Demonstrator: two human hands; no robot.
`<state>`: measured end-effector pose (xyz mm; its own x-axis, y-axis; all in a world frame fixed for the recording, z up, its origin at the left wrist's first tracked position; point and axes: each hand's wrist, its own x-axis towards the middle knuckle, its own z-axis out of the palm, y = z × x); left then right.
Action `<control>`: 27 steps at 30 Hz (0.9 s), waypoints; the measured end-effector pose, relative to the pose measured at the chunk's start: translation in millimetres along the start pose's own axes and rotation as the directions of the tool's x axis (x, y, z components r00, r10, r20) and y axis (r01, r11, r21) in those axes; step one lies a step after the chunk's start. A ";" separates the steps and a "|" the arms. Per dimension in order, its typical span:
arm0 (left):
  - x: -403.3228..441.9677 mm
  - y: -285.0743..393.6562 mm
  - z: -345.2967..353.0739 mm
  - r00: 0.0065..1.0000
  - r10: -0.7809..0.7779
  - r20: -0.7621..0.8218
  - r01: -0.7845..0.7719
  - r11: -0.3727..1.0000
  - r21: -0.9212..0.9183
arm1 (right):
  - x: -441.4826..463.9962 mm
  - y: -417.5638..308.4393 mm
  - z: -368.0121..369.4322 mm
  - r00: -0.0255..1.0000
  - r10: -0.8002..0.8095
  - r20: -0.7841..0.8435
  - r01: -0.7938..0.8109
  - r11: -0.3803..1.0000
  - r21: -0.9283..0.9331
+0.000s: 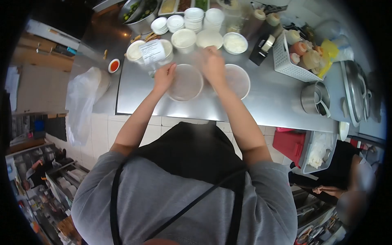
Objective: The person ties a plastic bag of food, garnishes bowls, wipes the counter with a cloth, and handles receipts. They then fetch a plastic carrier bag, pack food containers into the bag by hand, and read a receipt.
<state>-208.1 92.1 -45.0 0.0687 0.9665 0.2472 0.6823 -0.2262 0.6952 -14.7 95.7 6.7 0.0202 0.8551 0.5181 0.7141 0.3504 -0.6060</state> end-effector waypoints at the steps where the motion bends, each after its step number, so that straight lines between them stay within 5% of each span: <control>1: 5.4 6.2 -2.2 0.988 0.127 -0.087 -0.122 0.991 0.064 | 11.5 4.1 -30.4 0.996 0.022 -0.081 -0.022 1.000 0.000; 3: 25.4 39.0 9.5 0.949 0.278 -0.150 -0.264 0.958 0.108 | 17.8 42.6 -84.8 0.941 0.248 -0.229 -0.233 0.968 0.091; 6: 53.6 98.5 45.8 0.969 0.241 -0.051 -0.246 0.951 -0.185 | -4.4 155.2 -116.3 0.819 0.386 -0.424 -0.376 0.920 0.111; 8: 72.5 139.8 95.5 0.931 0.322 0.172 -0.217 0.867 -0.448 | -12.2 194.6 -124.4 0.612 0.698 -0.371 -0.579 0.716 0.391; 11: 89.9 189.9 160.5 0.870 0.247 0.426 -0.009 0.873 -0.488 | 5.3 214.1 -114.4 0.552 0.824 -0.128 -0.732 0.552 0.399; 12: 97.2 188.7 194.5 0.799 0.080 0.596 0.305 0.799 -0.517 | 13.7 212.5 -109.8 0.487 0.874 -0.012 -0.787 0.445 0.427; 13: 104.6 183.8 223.5 0.656 -0.052 0.753 0.592 0.655 -0.470 | 17.8 218.7 -102.8 0.504 0.860 0.079 -0.747 0.388 0.541; 14: 109.9 175.8 245.6 0.649 -0.044 0.759 0.590 0.658 -0.467 | 18.6 223.5 -95.9 0.528 0.833 0.168 -0.701 0.315 0.640; 15: 114.0 165.0 266.3 0.656 0.034 0.754 0.525 0.697 -0.489 | 20.7 207.3 -98.7 0.534 0.843 0.070 -0.693 0.388 0.608; 16: 118.9 154.9 281.1 0.570 0.029 0.821 0.697 0.512 -0.502 | 21.9 191.8 -105.9 0.537 0.843 -0.027 -0.686 0.456 0.567; 17: 122.2 154.2 283.6 0.476 0.024 0.879 0.834 0.303 -0.460 | 16.0 193.1 -104.2 0.707 0.661 -0.253 -0.557 0.740 0.378; 19: 119.9 163.8 262.3 0.456 -0.025 0.890 0.852 0.302 -0.428 | -26.2 161.0 -117.8 0.700 0.711 -0.065 -0.479 0.535 0.696; 21: 119.7 175.9 245.2 0.445 -0.102 0.890 0.877 0.251 -0.410 | -74.3 85.3 -139.4 0.700 0.713 0.042 -0.543 0.494 0.679; 23: 115.3 196.4 228.6 0.484 -0.156 0.861 0.847 0.328 -0.417 | -124.8 44.8 -142.1 0.849 0.504 0.160 -0.528 0.790 0.313; 25: 113.3 202.2 223.9 0.527 -0.208 0.824 0.813 0.405 -0.417 | -145.4 8.7 -144.0 0.838 0.489 0.244 -0.545 0.778 0.312; 26: 115.9 201.7 224.4 0.669 -0.120 0.733 0.459 0.843 -0.281 | -144.7 5.8 -147.7 0.836 0.491 0.245 -0.548 0.777 0.312; 27: 117.8 200.5 224.2 0.739 0.046 0.672 -0.038 0.999 -0.026 | -142.4 2.5 -153.4 0.828 0.515 0.221 -0.561 0.769 0.306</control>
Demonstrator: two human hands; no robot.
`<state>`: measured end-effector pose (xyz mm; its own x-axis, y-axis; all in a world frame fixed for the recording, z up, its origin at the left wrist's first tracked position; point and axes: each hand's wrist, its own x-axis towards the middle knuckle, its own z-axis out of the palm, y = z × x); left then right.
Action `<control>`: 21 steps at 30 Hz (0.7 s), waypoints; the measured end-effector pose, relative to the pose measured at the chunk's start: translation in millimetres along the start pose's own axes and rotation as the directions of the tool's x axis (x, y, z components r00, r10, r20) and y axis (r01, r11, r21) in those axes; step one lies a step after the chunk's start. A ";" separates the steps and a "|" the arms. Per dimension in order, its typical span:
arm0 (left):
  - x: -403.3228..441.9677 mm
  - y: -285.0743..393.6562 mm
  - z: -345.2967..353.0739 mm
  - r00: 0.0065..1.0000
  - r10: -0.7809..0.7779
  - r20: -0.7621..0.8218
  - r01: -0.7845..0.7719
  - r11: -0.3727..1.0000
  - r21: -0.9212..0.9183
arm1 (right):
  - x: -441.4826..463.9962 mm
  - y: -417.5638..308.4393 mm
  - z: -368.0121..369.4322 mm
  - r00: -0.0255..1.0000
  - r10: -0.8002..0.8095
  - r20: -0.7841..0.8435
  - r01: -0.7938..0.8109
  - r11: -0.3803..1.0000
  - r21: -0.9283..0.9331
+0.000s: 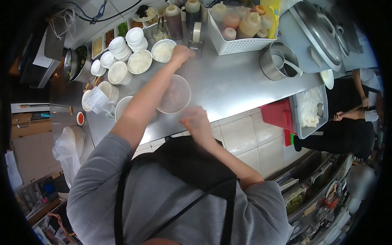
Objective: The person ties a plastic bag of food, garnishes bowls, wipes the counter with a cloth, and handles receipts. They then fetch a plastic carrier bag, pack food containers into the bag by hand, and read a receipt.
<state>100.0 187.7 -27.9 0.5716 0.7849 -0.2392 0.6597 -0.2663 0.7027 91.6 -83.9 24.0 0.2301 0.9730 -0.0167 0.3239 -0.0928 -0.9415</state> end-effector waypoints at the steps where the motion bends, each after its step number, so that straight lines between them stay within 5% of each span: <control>1: 2.1 -2.0 2.0 1.000 -0.004 0.002 0.004 1.000 -0.001 | -0.9 -2.4 -2.6 0.999 0.016 -0.029 -0.016 1.000 -0.002; 3: 1.8 -10.2 4.9 0.946 0.143 -0.290 -0.035 0.936 0.350 | -0.4 -0.9 -4.1 0.996 0.078 -0.036 -0.078 0.997 0.009; 5: -19.7 -10.5 -31.9 0.942 0.191 -0.275 -0.190 0.981 0.030 | -4.2 -8.3 -5.2 0.998 0.064 -0.018 -0.064 0.997 0.043; 7: -53.6 -22.7 -80.8 0.971 0.120 -0.209 -0.216 0.815 -0.537 | -9.9 -11.3 5.4 0.996 0.061 0.059 -0.065 0.995 0.073; 9: -116.1 -38.0 -127.4 0.966 0.095 -0.240 -0.237 0.693 -0.681 | -11.7 -14.1 22.2 0.979 0.066 0.192 -0.094 0.986 0.139; 10: -143.2 -55.5 -138.7 0.955 0.041 -0.292 -0.229 0.726 -0.648 | -10.6 -24.7 32.0 0.950 0.137 0.280 -0.200 0.957 0.210; 14: -201.2 -130.0 -147.9 0.871 -0.073 -0.486 -0.183 0.869 -0.460 | -2.7 -1.8 89.1 0.903 0.015 0.429 -0.148 0.949 0.278; 19: -224.2 -183.1 -119.6 0.803 0.020 -0.595 -0.048 0.998 -0.032 | 9.6 57.4 133.9 0.905 0.012 0.426 -0.019 1.000 0.011; 21: -228.7 -192.2 -109.3 0.829 -0.045 -0.558 -0.004 0.996 -0.086 | 19.4 48.7 131.9 0.884 0.051 0.464 -0.014 0.996 -0.084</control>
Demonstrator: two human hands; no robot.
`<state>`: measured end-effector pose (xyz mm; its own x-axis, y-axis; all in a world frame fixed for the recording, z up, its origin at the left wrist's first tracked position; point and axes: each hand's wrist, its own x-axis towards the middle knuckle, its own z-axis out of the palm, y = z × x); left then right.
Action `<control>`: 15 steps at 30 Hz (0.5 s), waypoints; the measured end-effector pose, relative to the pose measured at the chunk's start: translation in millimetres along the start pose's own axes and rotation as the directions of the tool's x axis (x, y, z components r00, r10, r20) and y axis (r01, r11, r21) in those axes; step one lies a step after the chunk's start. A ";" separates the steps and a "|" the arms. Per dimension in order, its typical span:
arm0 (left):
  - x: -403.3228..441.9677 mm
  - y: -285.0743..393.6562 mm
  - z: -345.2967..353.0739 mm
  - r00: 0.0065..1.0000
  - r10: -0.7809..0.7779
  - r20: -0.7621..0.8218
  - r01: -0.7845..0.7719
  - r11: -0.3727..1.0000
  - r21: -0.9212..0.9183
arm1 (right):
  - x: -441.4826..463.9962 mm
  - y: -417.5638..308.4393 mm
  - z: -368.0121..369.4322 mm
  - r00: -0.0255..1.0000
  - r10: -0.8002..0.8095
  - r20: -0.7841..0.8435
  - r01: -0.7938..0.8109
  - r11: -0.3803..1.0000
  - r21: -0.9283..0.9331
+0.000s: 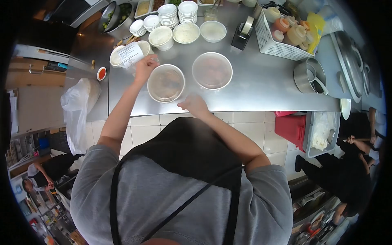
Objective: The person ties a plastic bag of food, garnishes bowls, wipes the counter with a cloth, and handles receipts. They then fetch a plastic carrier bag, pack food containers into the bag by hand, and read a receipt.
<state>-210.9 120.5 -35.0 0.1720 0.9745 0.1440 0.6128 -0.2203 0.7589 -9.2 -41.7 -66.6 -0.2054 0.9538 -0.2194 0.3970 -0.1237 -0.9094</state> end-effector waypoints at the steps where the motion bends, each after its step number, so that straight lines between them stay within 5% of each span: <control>1: -2.2 -6.5 0.9 0.970 -0.159 0.185 0.188 0.970 -0.154 | 3.5 -4.3 -2.7 0.998 0.048 0.035 -0.045 0.995 -0.085; 2: -4.5 -13.3 2.2 0.882 -0.273 0.384 0.389 0.882 -0.265 | 8.9 -6.1 -3.5 0.998 0.047 0.042 -0.043 0.995 -0.087; 3: -4.6 -24.7 6.0 0.883 -0.278 0.377 0.391 0.880 -0.268 | 16.0 -8.0 -4.9 1.000 0.016 0.008 -0.015 0.987 -0.157; 5: -3.1 -39.7 6.9 0.597 -0.470 0.650 0.734 0.647 -0.206 | 29.6 -5.9 -4.4 1.000 -0.010 -0.023 0.003 0.960 -0.281; 9: -10.3 -39.6 7.2 0.628 -0.432 0.648 0.674 0.717 -0.176 | 49.5 34.0 4.3 0.990 -0.130 -0.059 0.061 0.756 -0.652; 11: -14.9 -51.6 15.2 0.768 -0.296 0.568 0.583 0.691 -0.428 | 43.0 12.8 0.7 0.988 -0.139 -0.070 0.058 0.749 -0.660; 15: -26.2 -47.0 10.7 0.821 -0.275 0.501 0.477 0.812 -0.335 | 32.7 3.1 1.1 0.957 -0.254 -0.140 0.148 0.843 -0.517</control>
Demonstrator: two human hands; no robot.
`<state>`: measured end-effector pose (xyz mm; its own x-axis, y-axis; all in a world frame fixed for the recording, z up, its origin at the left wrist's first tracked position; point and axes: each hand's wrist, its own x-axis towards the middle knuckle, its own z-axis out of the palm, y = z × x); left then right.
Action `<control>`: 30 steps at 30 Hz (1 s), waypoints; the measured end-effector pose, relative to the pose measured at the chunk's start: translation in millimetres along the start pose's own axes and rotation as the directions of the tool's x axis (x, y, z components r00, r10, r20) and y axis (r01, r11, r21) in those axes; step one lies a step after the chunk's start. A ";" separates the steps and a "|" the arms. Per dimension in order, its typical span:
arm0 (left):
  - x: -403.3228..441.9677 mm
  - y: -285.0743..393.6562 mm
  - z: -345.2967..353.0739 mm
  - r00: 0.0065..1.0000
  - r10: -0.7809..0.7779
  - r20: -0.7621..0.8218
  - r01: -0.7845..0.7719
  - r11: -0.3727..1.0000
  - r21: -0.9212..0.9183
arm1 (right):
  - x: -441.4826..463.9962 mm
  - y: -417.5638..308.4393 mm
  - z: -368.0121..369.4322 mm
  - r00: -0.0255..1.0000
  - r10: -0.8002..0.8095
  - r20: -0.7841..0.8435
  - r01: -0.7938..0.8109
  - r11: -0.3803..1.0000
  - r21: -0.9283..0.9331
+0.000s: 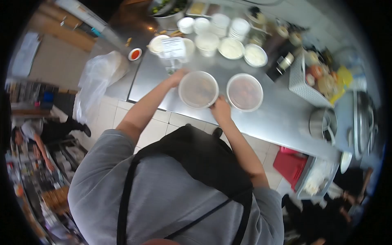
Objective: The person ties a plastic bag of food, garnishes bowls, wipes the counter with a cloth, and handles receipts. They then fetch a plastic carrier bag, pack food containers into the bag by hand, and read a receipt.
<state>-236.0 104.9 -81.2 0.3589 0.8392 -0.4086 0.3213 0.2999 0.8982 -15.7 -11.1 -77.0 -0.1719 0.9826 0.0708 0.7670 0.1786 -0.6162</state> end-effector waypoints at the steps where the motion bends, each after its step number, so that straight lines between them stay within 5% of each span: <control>1: -4.4 -1.7 -1.9 0.999 0.004 -0.051 -0.005 1.000 -0.009 | -2.6 8.8 -1.1 1.000 0.002 -0.018 -0.001 1.000 0.029; 2: -8.1 -5.8 -3.1 0.997 0.020 -0.069 -0.017 0.999 0.042 | -5.8 12.5 -2.4 0.999 0.008 -0.031 -0.006 0.998 0.058; 3: -15.9 -9.9 -6.4 0.996 0.033 -0.084 -0.025 0.995 0.093 | -9.7 6.1 -7.5 0.972 0.216 0.095 -0.235 0.854 0.465; 4: -33.8 -7.7 -9.6 0.992 0.031 -0.126 -0.020 0.996 0.085 | -11.5 -4.0 -19.0 0.886 0.347 0.308 -0.454 0.507 0.733; 6: -83.5 9.0 -9.4 0.965 0.051 -0.259 -0.063 0.997 -0.040 | -7.7 -21.8 -35.6 0.861 0.331 0.387 -0.503 0.435 0.747; 7: -109.1 19.5 -10.1 0.920 0.076 -0.384 -0.079 0.997 0.007 | -4.7 -27.7 -40.3 0.826 0.341 0.449 -0.555 0.347 0.756; 8: -134.4 25.8 -13.4 0.861 0.102 -0.499 -0.084 0.995 0.058 | -2.5 -30.9 -40.8 0.847 0.298 0.440 -0.530 0.401 0.747; 10: -177.7 20.7 -31.0 0.547 0.366 -0.753 0.042 0.886 0.461 | 1.9 -35.7 -42.6 0.875 0.262 0.407 -0.483 0.426 0.765; 11: -203.9 20.6 -46.1 0.375 0.564 -0.736 0.205 0.724 0.659 | 3.3 -36.1 -42.6 0.899 0.250 0.360 -0.436 0.443 0.783; 14: -278.1 22.0 -92.9 0.097 0.651 -0.753 0.724 0.472 0.503 | 1.7 -41.2 -45.5 0.869 0.223 0.441 -0.494 0.447 0.746; 17: -327.8 -0.6 -139.9 -0.136 0.617 -0.775 0.958 0.282 0.056 | 13.9 -77.9 -51.5 0.812 0.153 0.563 -0.563 0.460 0.687; 18: -339.3 -12.3 -156.4 -0.145 0.612 -0.777 0.957 0.288 0.048 | 22.7 -102.9 -50.4 0.784 0.041 0.620 -0.565 0.462 0.684; 20: -359.6 -37.1 -191.2 -0.270 0.243 -0.932 0.812 0.578 -0.084 | 41.7 -158.6 -41.0 0.732 -0.147 0.665 -0.544 0.463 0.700; 21: -371.1 -54.1 -213.7 -0.274 0.240 -0.931 0.806 0.585 -0.086 | 53.5 -188.1 -32.5 0.711 -0.215 0.669 -0.531 0.458 0.712; 23: -389.3 -82.6 -260.3 -0.112 0.022 -0.993 0.362 0.932 -0.020 | 78.9 -245.2 -0.8 0.678 -0.333 0.656 -0.509 0.431 0.745; 24: -387.4 -70.7 -268.6 -0.082 0.031 -0.996 0.087 0.996 0.024 | 92.5 -274.5 18.1 0.665 -0.385 0.639 -0.497 0.410 0.765; 25: -388.9 -58.7 -277.9 -0.075 0.035 -0.997 0.079 0.996 0.029 | 108.2 -305.8 37.5 0.636 -0.415 0.651 -0.500 0.420 0.757; 27: -393.4 -39.7 -297.8 0.155 -0.074 -0.985 -0.202 0.974 -0.105 | 136.7 -371.2 68.5 0.576 -0.472 0.668 -0.489 0.456 0.744; 30: -397.2 -32.5 -332.5 0.301 -0.112 -0.947 -0.356 0.908 -0.221 | 181.9 -431.7 130.4 0.518 -0.555 0.651 -0.450 0.470 0.759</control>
<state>-680.4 -87.4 105.7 -0.7579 0.6486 -0.0707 -0.0296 0.0740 0.9968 -458.7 83.8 99.7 -0.9172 0.3759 -0.1320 -0.0310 -0.3977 -0.9170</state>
